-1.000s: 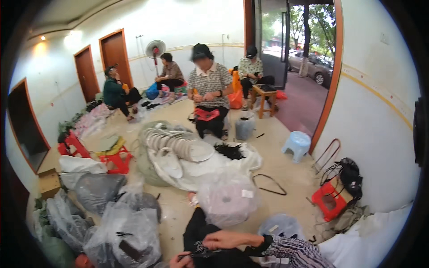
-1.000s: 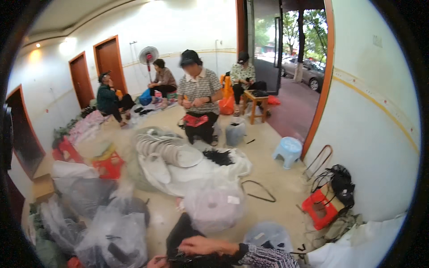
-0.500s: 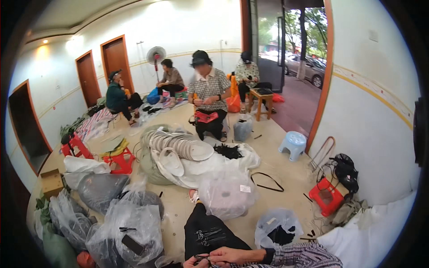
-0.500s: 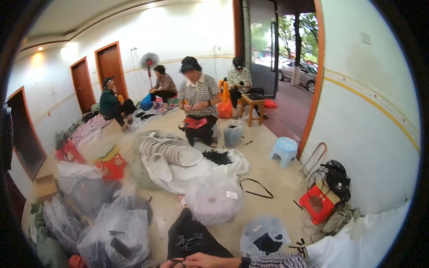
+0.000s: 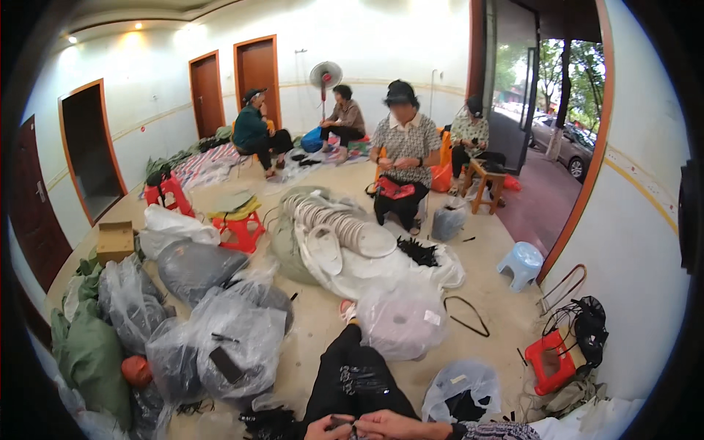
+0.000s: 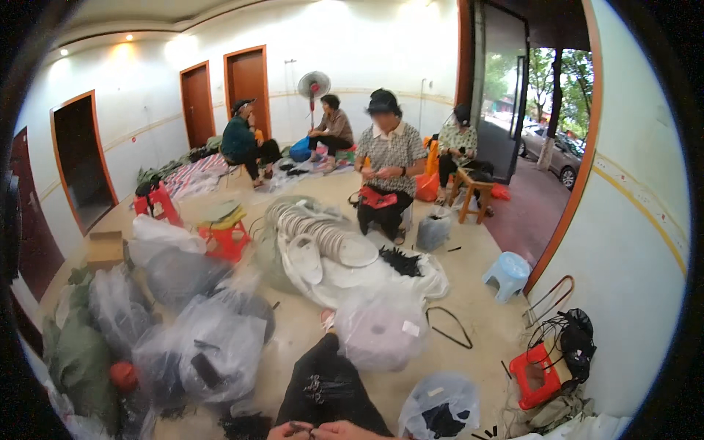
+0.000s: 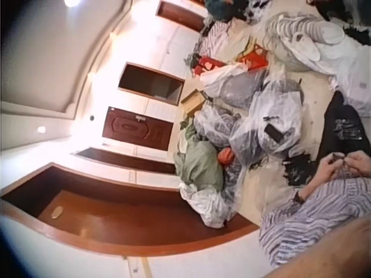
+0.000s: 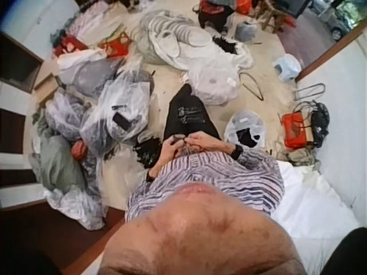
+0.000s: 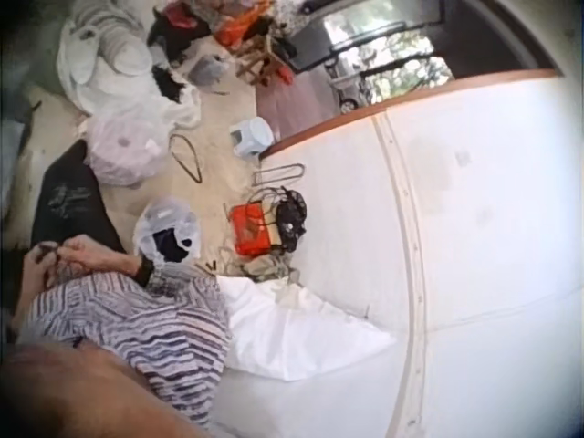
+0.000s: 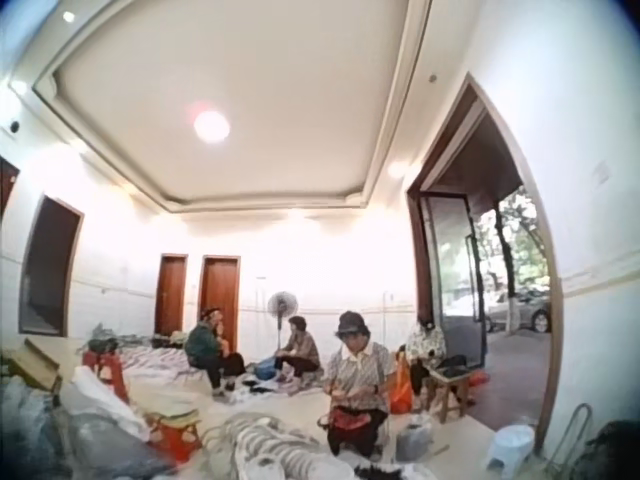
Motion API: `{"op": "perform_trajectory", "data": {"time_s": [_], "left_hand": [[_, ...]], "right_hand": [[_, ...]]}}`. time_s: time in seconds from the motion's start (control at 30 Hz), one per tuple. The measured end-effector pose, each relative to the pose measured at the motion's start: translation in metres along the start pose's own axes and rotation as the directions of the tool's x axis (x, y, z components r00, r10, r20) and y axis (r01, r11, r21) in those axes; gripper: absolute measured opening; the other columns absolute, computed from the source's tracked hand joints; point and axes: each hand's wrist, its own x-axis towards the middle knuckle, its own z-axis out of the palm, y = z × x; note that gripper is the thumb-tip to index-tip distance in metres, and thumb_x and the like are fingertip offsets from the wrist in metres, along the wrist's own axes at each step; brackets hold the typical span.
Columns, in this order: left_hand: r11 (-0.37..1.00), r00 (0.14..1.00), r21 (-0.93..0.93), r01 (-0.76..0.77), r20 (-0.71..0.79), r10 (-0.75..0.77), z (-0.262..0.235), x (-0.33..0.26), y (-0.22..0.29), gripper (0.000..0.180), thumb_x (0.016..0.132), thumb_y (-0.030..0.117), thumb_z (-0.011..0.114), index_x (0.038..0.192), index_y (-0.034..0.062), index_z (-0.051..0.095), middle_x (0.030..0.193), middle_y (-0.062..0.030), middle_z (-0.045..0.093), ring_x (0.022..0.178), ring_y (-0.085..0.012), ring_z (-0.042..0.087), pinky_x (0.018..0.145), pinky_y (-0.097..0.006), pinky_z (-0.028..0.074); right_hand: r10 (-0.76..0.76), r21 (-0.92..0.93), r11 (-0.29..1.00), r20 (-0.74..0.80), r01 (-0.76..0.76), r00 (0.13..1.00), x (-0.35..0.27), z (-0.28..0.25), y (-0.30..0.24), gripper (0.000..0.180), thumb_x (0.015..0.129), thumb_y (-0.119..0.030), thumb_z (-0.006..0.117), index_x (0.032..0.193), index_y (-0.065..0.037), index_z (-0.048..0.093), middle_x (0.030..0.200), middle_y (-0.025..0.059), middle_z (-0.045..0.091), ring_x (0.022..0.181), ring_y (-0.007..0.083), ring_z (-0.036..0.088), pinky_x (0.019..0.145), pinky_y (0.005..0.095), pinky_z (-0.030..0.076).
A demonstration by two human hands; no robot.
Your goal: Assembling or processing small black straps and buckles.
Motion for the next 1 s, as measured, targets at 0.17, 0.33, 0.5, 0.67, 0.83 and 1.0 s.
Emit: {"op": "perform_trajectory", "data": {"time_s": [0.17,0.33,0.5,0.67,0.83,1.0], "left_hand": [[0.992,0.999,0.118,-0.033,-0.001,0.033,-0.006,0.000,-0.016,0.020,0.078,0.005,0.060,0.096,-0.0013,0.059,0.072,-0.0040,0.059,0.054,-0.0075,0.047,0.049,-0.021,0.038],[0.979,1.000,0.206,0.001,0.005,-0.003,0.002,0.001,-0.015,0.016,0.078,0.007,0.058,0.092,-0.0006,0.059,0.071,-0.0037,0.058,0.059,-0.0090,0.049,0.053,-0.023,0.040],[0.971,1.000,0.237,0.015,0.020,-0.020,0.000,0.006,-0.020,0.018,0.078,0.012,0.059,0.093,0.0009,0.059,0.075,-0.0046,0.059,0.062,-0.0095,0.050,0.056,-0.024,0.042],[0.952,0.999,0.305,0.013,0.026,-0.021,-0.002,0.011,-0.023,0.020,0.079,0.016,0.059,0.093,0.0024,0.059,0.079,-0.0055,0.060,0.065,-0.0100,0.052,0.059,-0.024,0.043],[0.912,0.999,0.409,0.025,0.019,-0.036,-0.010,0.016,-0.035,0.023,0.079,0.021,0.060,0.094,0.0038,0.059,0.083,-0.0064,0.061,0.068,-0.0105,0.053,0.062,-0.025,0.045],[0.891,0.995,0.445,0.091,-0.013,-0.096,-0.024,0.023,-0.058,0.031,0.072,0.023,0.068,0.094,0.0036,0.060,0.092,-0.0072,0.061,0.085,-0.0128,0.056,0.082,-0.030,0.043]], "right_hand": [[0.035,-0.083,0.996,0.043,-0.031,0.998,-0.005,-0.005,0.001,0.027,0.088,-0.027,0.049,0.070,-0.007,0.053,0.055,-0.0045,0.043,0.049,0.0029,0.034,0.044,0.0193,0.027],[-0.011,-0.159,0.987,0.053,0.019,0.999,-0.016,-0.010,0.003,0.027,0.087,-0.026,0.048,0.070,-0.005,0.055,0.055,-0.0012,0.046,0.047,0.0071,0.039,0.042,0.0237,0.030],[0.049,-0.132,0.990,0.073,-0.039,0.996,-0.013,-0.013,0.008,0.025,0.088,-0.025,0.047,0.075,-0.005,0.055,0.055,-0.0022,0.045,0.048,0.0063,0.039,0.043,0.0227,0.031],[0.133,-0.069,0.990,0.107,-0.126,0.985,-0.006,-0.024,0.021,0.023,0.088,-0.023,0.046,0.079,-0.004,0.055,0.056,-0.0031,0.044,0.050,0.0054,0.040,0.044,0.0216,0.031],[0.234,-0.004,0.972,0.158,-0.236,0.959,0.001,-0.042,0.047,0.022,0.089,-0.022,0.045,0.084,-0.003,0.056,0.057,-0.0041,0.043,0.051,0.0046,0.040,0.045,0.0206,0.031],[0.286,0.081,0.950,0.149,-0.300,0.947,0.004,-0.045,0.064,0.018,0.088,-0.018,0.046,0.089,-0.003,0.056,0.058,-0.0054,0.041,0.051,0.0035,0.038,0.044,0.0194,0.030]]}}
